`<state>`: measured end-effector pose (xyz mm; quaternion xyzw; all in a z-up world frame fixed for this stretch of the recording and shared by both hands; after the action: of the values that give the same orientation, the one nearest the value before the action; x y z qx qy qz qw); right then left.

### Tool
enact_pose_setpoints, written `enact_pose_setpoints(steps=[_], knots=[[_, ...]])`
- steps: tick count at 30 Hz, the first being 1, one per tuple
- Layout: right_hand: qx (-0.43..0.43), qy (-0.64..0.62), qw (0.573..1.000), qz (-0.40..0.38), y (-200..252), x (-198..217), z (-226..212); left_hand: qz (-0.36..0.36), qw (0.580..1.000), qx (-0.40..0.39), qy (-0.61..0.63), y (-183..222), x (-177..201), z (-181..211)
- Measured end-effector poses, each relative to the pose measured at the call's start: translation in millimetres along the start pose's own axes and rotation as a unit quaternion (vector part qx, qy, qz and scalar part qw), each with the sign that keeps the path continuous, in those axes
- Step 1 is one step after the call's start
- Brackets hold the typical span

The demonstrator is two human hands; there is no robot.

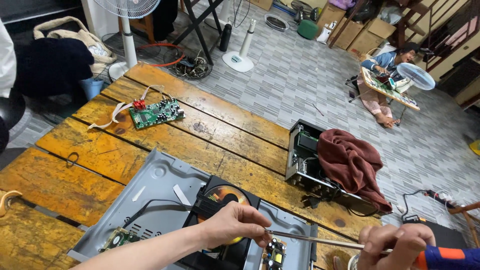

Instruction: Repairing a DVD player by unscrewing components and adjusting the disc tray mechanism.

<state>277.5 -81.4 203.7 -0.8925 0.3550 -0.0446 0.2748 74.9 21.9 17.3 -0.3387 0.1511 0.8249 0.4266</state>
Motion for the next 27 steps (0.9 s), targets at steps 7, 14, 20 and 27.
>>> enact_pose_setpoints(steps=[7, 14, 20, 27], knots=[[0.008, -0.015, 1.0, -0.008, 5, -8, -11, -0.029, 0.998, -0.042, -0.049, 2, -8, 7], [-0.026, 0.014, 0.999, 0.038, 10, -2, -11, -0.029, 0.997, -0.031, -0.063, 2, -12, 9], [-0.014, -0.009, 0.999, 0.041, 5, -5, -10, -0.01, 0.997, -0.02, -0.079, 2, -6, 8], [0.002, -0.007, 1.0, 0.026, 3, 2, 1, -0.011, 0.998, -0.016, -0.064, 2, -7, 10]])
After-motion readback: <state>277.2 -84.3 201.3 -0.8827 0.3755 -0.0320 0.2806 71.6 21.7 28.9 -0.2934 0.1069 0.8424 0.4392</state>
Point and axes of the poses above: each hand's wrist, its own y-axis away from the middle knuckle, its own x-axis out of the back of the hand, z = x × y, the point moved 9 cm from there along -y, towards the middle knuckle, and after that the axes turned 7 degrees about -x, right-handed, at the moved point
